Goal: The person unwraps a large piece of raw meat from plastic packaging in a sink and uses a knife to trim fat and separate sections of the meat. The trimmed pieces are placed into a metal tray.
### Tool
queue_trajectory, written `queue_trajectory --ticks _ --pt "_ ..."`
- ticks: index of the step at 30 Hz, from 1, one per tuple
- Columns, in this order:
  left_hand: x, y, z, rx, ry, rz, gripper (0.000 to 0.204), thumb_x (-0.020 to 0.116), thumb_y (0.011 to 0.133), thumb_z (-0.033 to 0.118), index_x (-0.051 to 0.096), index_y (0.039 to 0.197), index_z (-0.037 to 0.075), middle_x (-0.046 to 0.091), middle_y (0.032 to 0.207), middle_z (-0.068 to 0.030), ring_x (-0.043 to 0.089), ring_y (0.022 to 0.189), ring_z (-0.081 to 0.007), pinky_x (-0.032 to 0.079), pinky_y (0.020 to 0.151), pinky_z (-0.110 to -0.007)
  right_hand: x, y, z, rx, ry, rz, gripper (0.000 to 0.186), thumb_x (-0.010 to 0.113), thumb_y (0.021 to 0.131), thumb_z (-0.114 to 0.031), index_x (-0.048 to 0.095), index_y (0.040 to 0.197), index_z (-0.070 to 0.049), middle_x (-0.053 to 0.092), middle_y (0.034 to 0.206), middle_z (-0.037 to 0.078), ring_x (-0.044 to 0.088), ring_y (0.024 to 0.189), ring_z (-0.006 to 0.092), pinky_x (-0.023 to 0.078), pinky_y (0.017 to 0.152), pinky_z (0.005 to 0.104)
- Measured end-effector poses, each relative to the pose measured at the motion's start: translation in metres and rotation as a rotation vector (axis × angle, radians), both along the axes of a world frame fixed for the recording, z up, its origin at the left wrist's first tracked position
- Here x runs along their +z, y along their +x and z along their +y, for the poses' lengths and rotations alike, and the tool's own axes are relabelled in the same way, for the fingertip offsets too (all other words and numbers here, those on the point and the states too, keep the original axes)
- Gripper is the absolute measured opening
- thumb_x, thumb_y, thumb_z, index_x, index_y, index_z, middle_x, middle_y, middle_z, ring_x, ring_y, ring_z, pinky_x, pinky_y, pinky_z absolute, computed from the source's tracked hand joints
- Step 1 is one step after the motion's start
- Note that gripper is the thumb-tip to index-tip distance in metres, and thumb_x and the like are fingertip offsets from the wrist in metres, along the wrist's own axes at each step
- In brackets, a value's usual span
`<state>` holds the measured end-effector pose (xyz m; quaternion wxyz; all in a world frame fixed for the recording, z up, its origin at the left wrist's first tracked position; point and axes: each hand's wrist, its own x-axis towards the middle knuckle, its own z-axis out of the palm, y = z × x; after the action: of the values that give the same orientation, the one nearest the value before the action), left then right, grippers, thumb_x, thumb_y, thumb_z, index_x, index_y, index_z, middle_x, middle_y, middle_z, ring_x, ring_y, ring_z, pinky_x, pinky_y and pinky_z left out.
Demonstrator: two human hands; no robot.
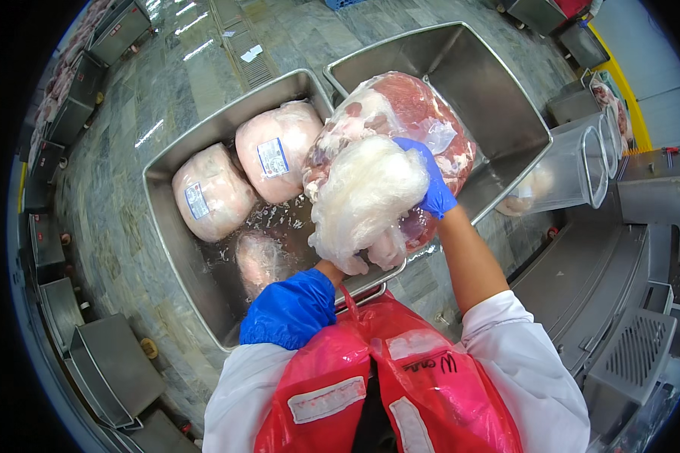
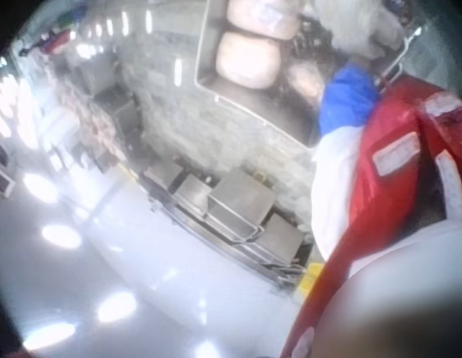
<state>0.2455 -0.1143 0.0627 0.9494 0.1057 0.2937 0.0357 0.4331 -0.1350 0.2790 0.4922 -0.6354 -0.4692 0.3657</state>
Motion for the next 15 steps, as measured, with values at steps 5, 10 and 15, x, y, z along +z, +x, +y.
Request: queue_trajectory --ticks 5,10,15 --pt "0.003 0.003 0.008 -0.011 0.029 0.002 0.048 0.041 0.09 0.035 0.038 0.129 0.009 0.049 0.123 -0.01 0.05 0.107 -0.025 0.039 0.093 -0.036 -0.011 -0.003 0.0 -0.084 0.069 0.0 0.027 0.061 0.076 -0.01 0.056 0.102 -0.002 0.06 0.097 0.008 0.056 0.089 0.0161 0.045 0.08 0.0299" --pt "0.018 -0.019 0.037 0.025 0.186 0.069 0.047 0.041 0.09 0.035 0.038 0.129 0.009 0.049 0.123 -0.01 0.05 0.107 -0.025 0.04 0.093 -0.036 -0.018 0.001 0.002 -0.115 0.08 -0.067 0.021 0.058 0.077 -0.01 0.056 0.096 -0.002 0.058 0.091 0.007 0.055 0.085 0.0151 0.044 0.075 0.0302" --pt "0.053 -0.096 0.103 0.646 0.888 0.589 0.03 0.049 0.083 0.019 0.049 0.108 0.004 0.052 0.102 -0.0078 0.051 0.093 -0.0203 0.041 0.084 -0.031 -0.026 0.002 0.009 -0.196 0.097 -0.262 0.016 0.053 0.081 -0.014 0.055 0.093 -0.003 0.054 0.083 0.005 0.05 0.078 0.0144 0.042 0.072 0.0299"
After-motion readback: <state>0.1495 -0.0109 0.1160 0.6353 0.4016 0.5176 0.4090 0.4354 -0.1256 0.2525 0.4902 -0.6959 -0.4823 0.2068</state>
